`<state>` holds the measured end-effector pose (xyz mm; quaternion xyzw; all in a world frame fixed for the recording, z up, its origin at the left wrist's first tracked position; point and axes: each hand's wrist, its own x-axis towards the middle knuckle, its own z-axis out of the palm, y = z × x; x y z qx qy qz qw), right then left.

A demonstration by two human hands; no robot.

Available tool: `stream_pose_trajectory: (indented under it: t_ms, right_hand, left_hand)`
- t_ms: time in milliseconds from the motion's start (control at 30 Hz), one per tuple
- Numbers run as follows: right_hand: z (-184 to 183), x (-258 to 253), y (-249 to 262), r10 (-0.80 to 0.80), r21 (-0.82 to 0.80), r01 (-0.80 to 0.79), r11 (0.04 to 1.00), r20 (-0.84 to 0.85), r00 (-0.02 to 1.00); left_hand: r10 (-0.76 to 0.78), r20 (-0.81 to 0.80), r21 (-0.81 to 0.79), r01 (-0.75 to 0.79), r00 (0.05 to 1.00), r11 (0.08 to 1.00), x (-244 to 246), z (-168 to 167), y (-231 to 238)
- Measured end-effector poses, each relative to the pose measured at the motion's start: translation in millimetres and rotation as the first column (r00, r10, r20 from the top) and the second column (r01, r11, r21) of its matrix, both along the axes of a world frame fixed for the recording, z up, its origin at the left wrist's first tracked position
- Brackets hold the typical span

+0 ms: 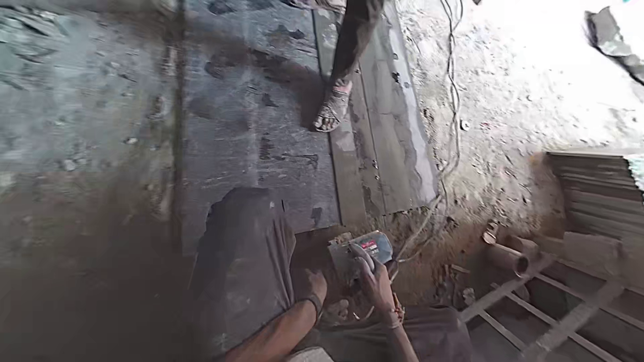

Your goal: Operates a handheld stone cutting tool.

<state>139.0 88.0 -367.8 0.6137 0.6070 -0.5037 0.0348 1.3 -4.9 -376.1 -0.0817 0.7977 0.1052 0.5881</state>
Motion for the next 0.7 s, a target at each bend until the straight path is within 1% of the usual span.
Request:
stream_pose_trajectory:
  t_ms: [67, 133, 200, 233, 333, 433, 533, 633, 700]
  right_hand:
    - [-9.2, -5.2, -0.7, -0.012, 0.022, 0.014, 1.000, -0.089, 0.996]
    - [-14.4, -5.8, -8.6, -0.056, 0.025, 0.061, 0.998, -0.188, 0.981]
    - [-17.5, -10.9, -11.2, -0.092, 0.033, 0.103, 0.994, -0.248, 0.964]
    - [-18.9, -13.4, -12.7, -0.092, 0.036, 0.104, 0.994, -0.253, 0.963]
    - [-21.1, -21.7, -18.9, -0.060, 0.033, 0.070, 0.997, -0.231, 0.971]
    - [-28.1, -18.5, -22.4, 0.010, 0.055, 0.001, 0.999, -0.196, 0.981]
    - [-36.3, -19.7, -28.5, 0.051, 0.052, -0.042, 0.998, -0.173, 0.984]
    - [-36.7, -21.1, -34.5, 0.050, 0.054, -0.042, 0.998, -0.159, 0.986]
    - [-34.1, -20.2, -40.4, 0.050, 0.066, -0.040, 0.997, -0.161, 0.986]
  left_hand:
    - [0.068, -0.071, 0.016, -0.067, 0.995, 0.998, -4.7, -1.1, 1.7]
    - [0.146, -0.156, 0.047, -0.141, 0.977, 0.989, -2.5, -6.7, -4.8]
    - [0.167, -0.257, 0.082, -0.151, 0.952, 0.985, -6.2, -11.5, -5.1]
    - [0.147, -0.317, 0.107, -0.119, 0.937, 0.987, -8.7, -13.3, -5.7]
    - [0.006, -0.487, 0.116, 0.058, 0.874, 0.992, -17.8, 1.8, -2.8]
    - [-0.041, -0.522, 0.085, 0.099, 0.852, 0.991, -15.4, 8.4, 3.1]
    - [-0.064, -0.605, 0.060, 0.125, 0.794, 0.990, -13.4, -3.9, 1.7]
    - [-0.145, -0.657, 0.007, 0.198, 0.740, 0.980, -14.7, -21.0, -3.1]
    - [-0.174, -0.659, -0.018, 0.216, 0.732, 0.976, -14.2, -27.6, -7.1]
